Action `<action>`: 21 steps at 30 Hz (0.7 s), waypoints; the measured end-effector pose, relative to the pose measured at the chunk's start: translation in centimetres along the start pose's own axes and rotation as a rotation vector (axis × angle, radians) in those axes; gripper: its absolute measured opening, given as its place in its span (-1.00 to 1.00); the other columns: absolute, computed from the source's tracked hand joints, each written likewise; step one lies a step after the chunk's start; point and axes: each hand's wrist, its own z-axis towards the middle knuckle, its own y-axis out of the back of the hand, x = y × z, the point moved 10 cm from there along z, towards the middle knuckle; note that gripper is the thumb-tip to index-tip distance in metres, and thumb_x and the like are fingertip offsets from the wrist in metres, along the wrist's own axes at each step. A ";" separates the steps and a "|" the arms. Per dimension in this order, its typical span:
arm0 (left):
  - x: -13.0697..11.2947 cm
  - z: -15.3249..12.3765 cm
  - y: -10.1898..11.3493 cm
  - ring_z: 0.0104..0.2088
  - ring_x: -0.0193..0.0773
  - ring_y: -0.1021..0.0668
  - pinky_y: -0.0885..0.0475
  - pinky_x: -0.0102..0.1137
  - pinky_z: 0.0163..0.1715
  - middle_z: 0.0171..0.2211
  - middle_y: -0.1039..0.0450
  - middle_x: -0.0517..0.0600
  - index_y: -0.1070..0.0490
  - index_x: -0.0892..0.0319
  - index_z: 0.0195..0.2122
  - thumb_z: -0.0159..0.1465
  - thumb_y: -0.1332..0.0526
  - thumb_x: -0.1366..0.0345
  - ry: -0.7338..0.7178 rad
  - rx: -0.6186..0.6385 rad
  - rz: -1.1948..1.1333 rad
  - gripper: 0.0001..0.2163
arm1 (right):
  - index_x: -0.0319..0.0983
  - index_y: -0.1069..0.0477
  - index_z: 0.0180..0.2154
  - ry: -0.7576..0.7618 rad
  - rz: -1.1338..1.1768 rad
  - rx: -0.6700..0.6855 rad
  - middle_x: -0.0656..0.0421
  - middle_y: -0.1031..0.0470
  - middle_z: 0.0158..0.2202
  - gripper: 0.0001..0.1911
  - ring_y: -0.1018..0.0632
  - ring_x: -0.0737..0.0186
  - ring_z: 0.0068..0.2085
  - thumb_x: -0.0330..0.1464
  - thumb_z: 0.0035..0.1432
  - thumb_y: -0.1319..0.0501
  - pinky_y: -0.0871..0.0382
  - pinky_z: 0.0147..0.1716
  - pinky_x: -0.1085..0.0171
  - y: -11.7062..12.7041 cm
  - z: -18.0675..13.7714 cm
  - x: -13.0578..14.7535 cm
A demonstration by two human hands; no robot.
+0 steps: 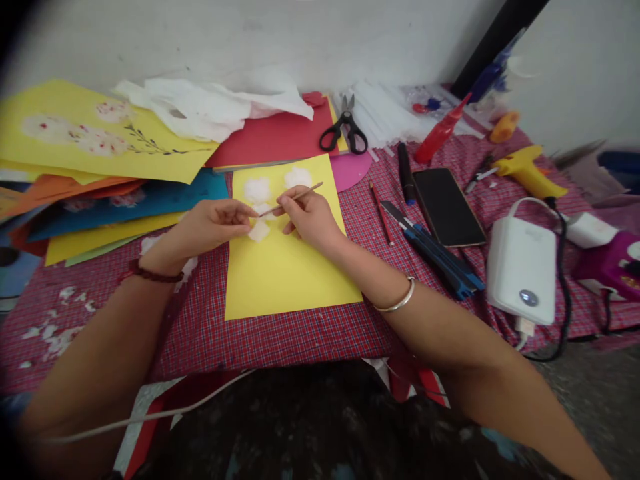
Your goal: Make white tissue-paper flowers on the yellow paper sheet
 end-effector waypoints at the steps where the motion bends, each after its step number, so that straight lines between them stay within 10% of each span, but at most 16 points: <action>1: 0.1 0.3 -0.2 -0.42 -0.30 -0.49 -0.39 -0.38 -0.39 -0.44 -0.48 -0.04 -0.50 0.15 -0.23 0.07 -0.26 0.30 -0.012 -0.021 0.030 -0.79 | -0.21 -0.31 -0.24 0.001 -0.003 0.000 0.13 -0.58 -0.29 -0.69 -0.49 0.45 -0.56 -0.09 0.26 -0.15 -0.22 -0.69 0.42 0.0 0.0 0.0; 9: -0.2 0.4 0.8 -0.43 -0.31 -0.47 -0.37 -0.39 -0.41 -0.44 -0.45 -0.04 -0.41 0.18 -0.33 0.10 -0.22 0.35 -0.042 -0.162 0.133 -0.90 | -0.18 -0.28 -0.24 0.008 0.002 -0.003 0.17 -0.54 -0.34 -0.68 -0.48 0.43 -0.56 -0.05 0.25 -0.14 -0.24 -0.67 0.41 0.2 -0.3 -0.1; 21: -5.1 -3.1 -4.9 -0.12 -0.05 -0.46 -0.34 -0.16 -0.07 -0.23 -0.47 0.11 -0.50 0.16 -0.31 0.28 -0.09 0.42 -0.439 0.140 0.791 -0.82 | -0.20 -0.31 -0.23 -0.012 0.001 -0.005 0.17 -0.56 -0.34 -0.70 -0.47 0.45 -0.56 -0.09 0.27 -0.13 -0.23 -0.67 0.42 0.2 -0.3 0.0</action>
